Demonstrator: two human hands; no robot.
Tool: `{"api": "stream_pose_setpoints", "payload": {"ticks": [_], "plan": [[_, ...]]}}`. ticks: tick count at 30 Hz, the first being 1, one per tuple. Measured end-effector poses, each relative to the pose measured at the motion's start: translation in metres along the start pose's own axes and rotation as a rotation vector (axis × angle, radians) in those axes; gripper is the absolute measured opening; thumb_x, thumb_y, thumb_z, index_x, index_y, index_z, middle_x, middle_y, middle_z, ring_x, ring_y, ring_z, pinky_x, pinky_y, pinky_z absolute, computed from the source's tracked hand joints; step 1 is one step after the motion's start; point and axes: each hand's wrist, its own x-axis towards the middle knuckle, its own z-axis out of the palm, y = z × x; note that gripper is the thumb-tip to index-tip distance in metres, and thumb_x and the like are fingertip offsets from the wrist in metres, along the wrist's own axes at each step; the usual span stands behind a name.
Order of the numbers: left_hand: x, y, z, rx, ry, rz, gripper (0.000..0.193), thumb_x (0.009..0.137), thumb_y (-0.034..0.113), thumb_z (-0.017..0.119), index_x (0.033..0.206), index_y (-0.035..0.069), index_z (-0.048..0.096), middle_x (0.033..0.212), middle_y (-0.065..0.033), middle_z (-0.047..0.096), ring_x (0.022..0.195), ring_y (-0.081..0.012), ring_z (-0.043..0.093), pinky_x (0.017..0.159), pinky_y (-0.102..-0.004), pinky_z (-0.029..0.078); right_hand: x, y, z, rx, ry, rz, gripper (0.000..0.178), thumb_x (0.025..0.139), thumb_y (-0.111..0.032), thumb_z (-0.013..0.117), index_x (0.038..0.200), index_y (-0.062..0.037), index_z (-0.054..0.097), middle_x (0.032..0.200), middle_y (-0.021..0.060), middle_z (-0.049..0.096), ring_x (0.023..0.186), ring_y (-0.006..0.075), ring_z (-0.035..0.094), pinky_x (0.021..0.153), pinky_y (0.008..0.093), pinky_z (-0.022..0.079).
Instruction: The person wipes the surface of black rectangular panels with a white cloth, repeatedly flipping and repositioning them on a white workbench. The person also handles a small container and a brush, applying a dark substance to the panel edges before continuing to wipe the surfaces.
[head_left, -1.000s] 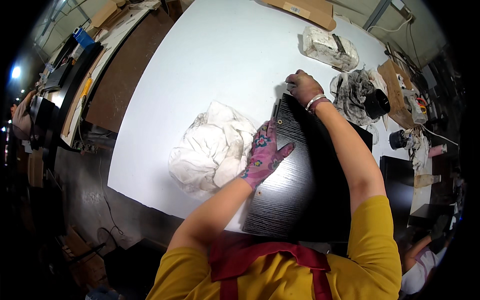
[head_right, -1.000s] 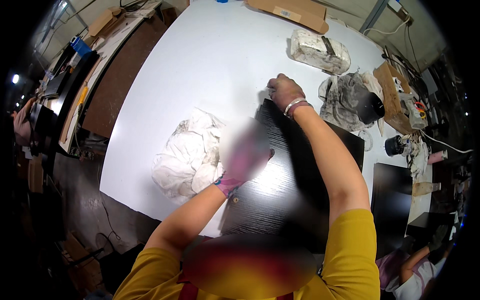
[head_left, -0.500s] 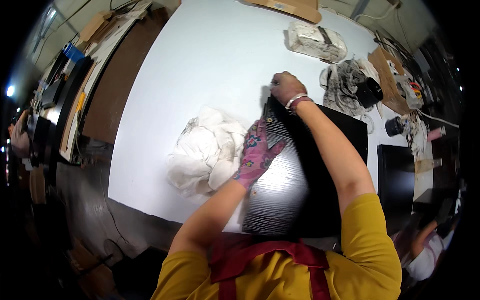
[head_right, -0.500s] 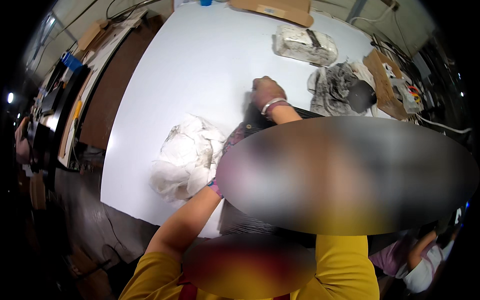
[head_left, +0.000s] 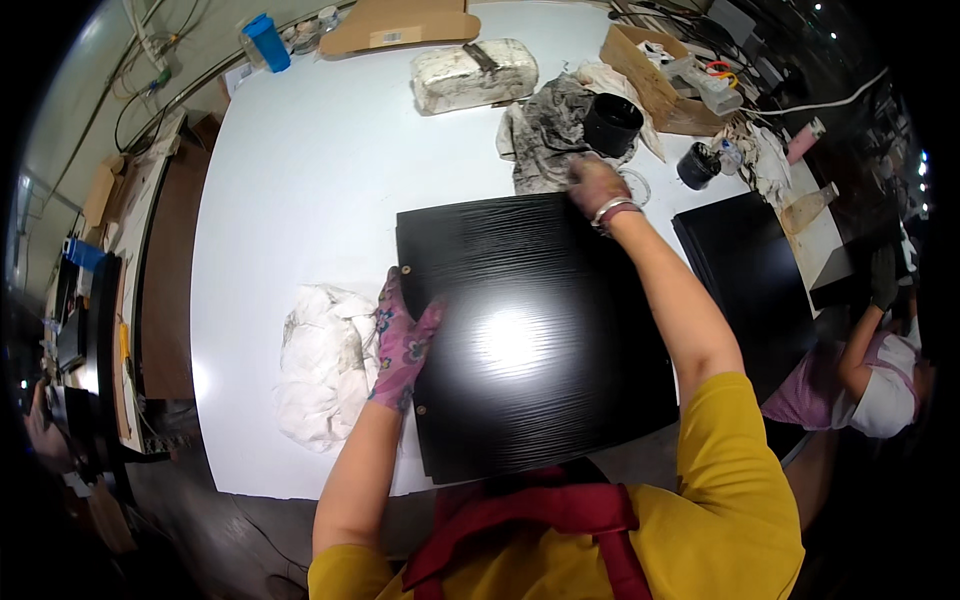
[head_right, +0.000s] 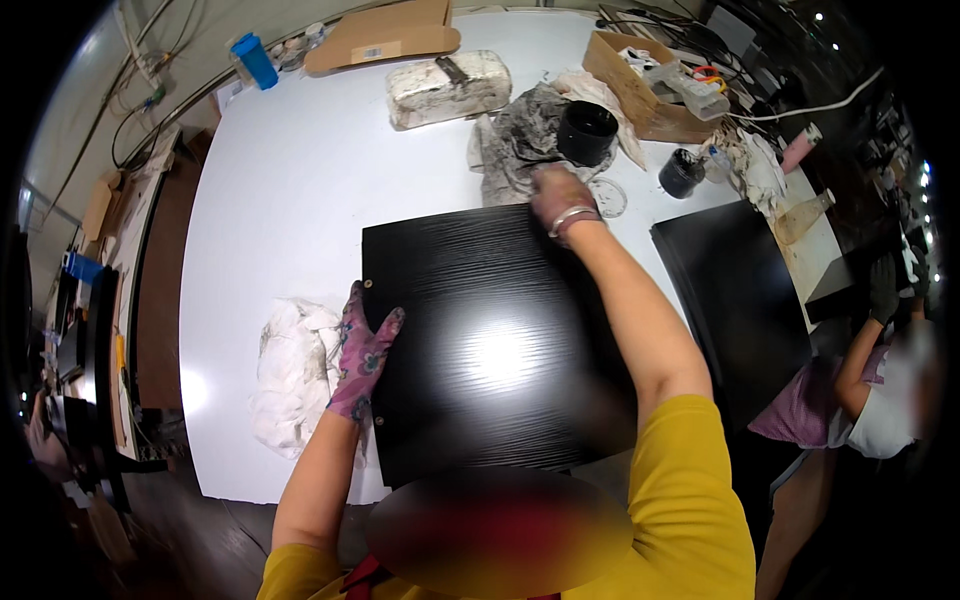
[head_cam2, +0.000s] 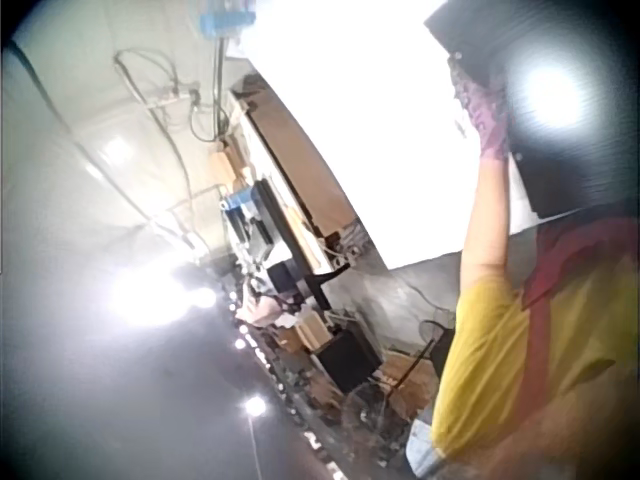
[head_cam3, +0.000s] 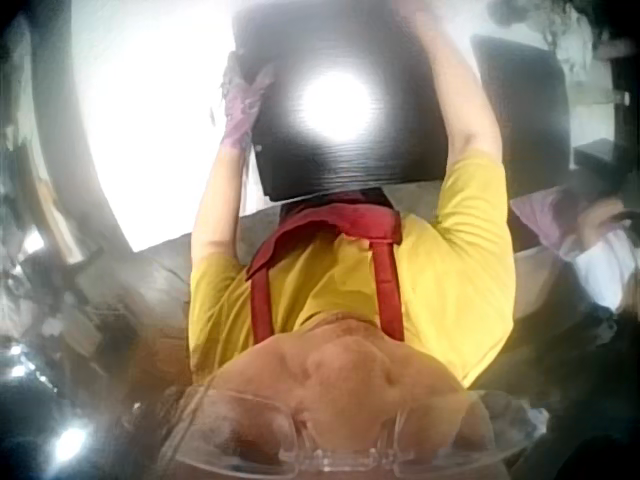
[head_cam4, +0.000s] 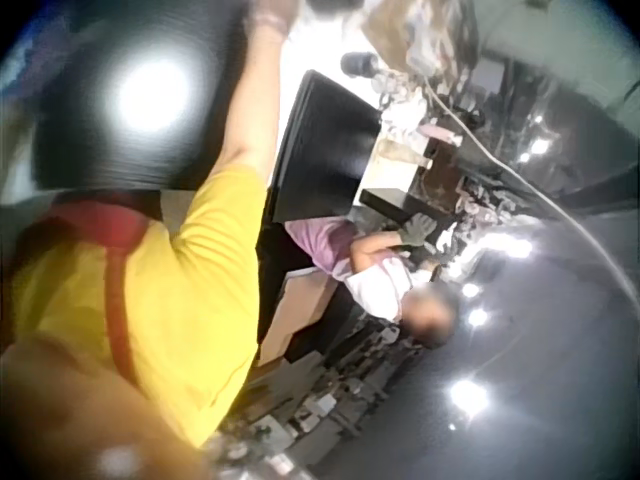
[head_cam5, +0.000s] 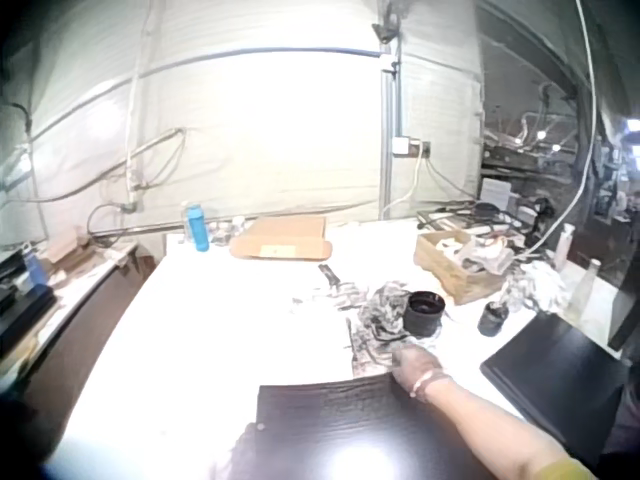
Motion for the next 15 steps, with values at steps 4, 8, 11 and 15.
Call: {"api": "stream_pose_setpoints", "payload": {"ticks": [4,8,11,15], "plan": [[0.001,0.017,-0.005,0.029,-0.049,-0.077,0.077,0.088,0.029,0.068,0.145,-0.004,0.028,0.142,-0.0255,0.040,0.132,-0.0362,0.039,0.111,-0.0394,0.030,-0.014,0.074,-0.033,-0.118,0.004,0.195,0.021,0.078,-0.012,0.058,0.097,-0.0048,0.066,0.108,0.0228,0.061,0.101,0.0384,0.061,0.087,0.0443,0.049],[0.000,0.022,-0.009,0.112,-0.054,-0.121,0.076,0.090,0.032,0.066,0.146,-0.003,0.027,0.142,-0.0250,0.040,0.133,-0.0367,0.038,0.112,-0.0401,0.029,-0.030,0.102,-0.050,0.329,-0.002,0.386,0.033,0.081,-0.020,0.064,0.112,-0.0076,0.066,0.112,0.0188,0.063,0.100,0.0330,0.063,0.087,0.0398,0.049],[0.002,0.030,-0.006,0.133,-0.073,-0.134,0.076,0.091,0.032,0.065,0.146,-0.003,0.027,0.143,-0.0252,0.040,0.134,-0.0369,0.038,0.112,-0.0402,0.029,-0.036,0.123,-0.026,0.563,0.073,0.182,0.037,0.086,-0.031,0.066,0.118,-0.0113,0.064,0.118,0.0131,0.062,0.105,0.0293,0.062,0.090,0.0357,0.048],[0.002,0.035,-0.008,0.107,-0.097,-0.165,0.077,0.091,0.033,0.065,0.147,-0.002,0.025,0.145,-0.0250,0.037,0.136,-0.0357,0.035,0.113,-0.0393,0.028,-0.039,0.111,-0.017,0.517,0.079,0.096,0.033,0.088,-0.032,0.064,0.114,-0.0120,0.065,0.119,0.0114,0.061,0.110,0.0293,0.059,0.095,0.0349,0.044]]}}
